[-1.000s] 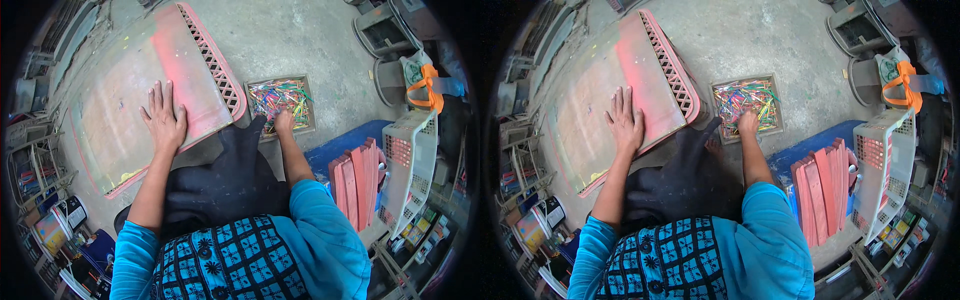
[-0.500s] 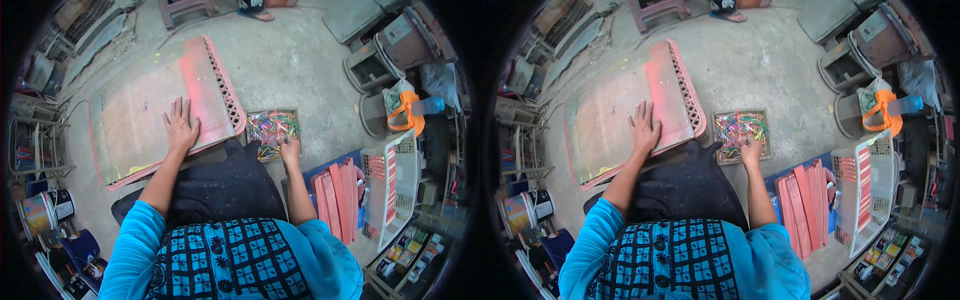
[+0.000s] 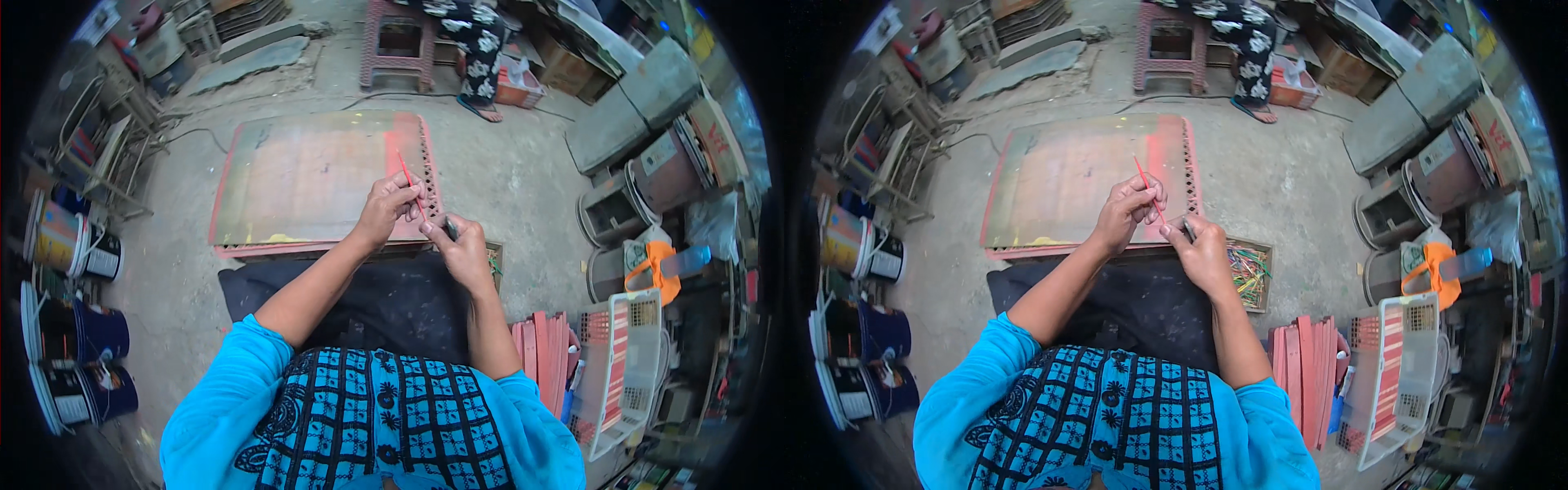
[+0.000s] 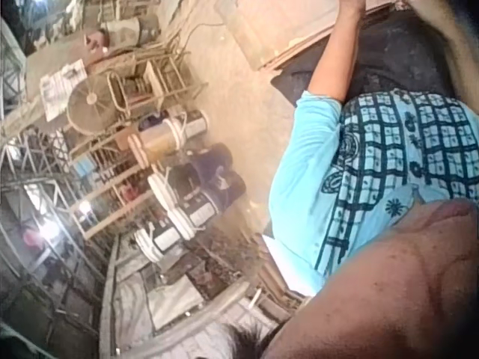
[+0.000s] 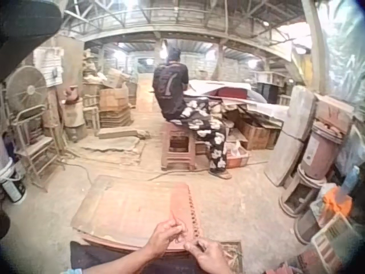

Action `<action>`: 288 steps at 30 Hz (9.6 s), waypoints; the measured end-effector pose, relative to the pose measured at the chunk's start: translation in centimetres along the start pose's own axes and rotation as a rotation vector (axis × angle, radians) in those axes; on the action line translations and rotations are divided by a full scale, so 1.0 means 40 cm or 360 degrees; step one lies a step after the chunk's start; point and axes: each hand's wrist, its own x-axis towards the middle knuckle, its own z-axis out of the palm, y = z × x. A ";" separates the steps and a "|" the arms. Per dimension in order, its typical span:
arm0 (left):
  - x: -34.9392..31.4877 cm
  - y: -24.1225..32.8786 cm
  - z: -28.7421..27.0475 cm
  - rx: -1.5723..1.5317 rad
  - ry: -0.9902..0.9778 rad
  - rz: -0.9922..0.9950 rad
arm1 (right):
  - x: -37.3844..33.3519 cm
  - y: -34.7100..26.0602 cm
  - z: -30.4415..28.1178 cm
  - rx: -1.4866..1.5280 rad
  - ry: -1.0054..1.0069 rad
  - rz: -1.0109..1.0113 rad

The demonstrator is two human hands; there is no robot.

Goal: The person picks up pink wooden slats one by one and arranges them into a grid pattern on a work surface, occasionally picking up a small tool to adjust them.

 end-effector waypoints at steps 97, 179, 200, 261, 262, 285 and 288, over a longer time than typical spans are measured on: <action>0.693 -0.242 -0.686 0.1326 0.0998 0.0328 | 0.183 0.168 0.175 0.1691 -0.0037 0.0982; 0.686 -0.310 -0.679 0.1632 0.0763 0.0774 | 0.974 0.310 0.176 0.1610 -0.0095 0.0791; 0.690 -0.314 -0.690 0.1664 0.0744 0.0755 | 1.035 0.269 0.133 0.2040 -0.0648 0.0433; -0.114 -0.219 -0.684 0.1896 0.0597 0.0066 | -0.105 0.364 -0.268 -0.0632 0.1240 0.0277; -0.140 -0.208 -0.714 0.1931 0.0742 -0.0071 | -0.188 0.357 -0.339 -0.0617 0.1476 0.0234; -0.113 -0.199 -0.334 0.1671 0.0489 -0.0245 | -0.947 0.405 -0.825 -0.1142 0.1444 0.1574; -0.126 -0.169 -0.389 0.1936 0.0380 -0.0121 | -1.043 0.568 -0.961 -0.1397 0.1815 0.1767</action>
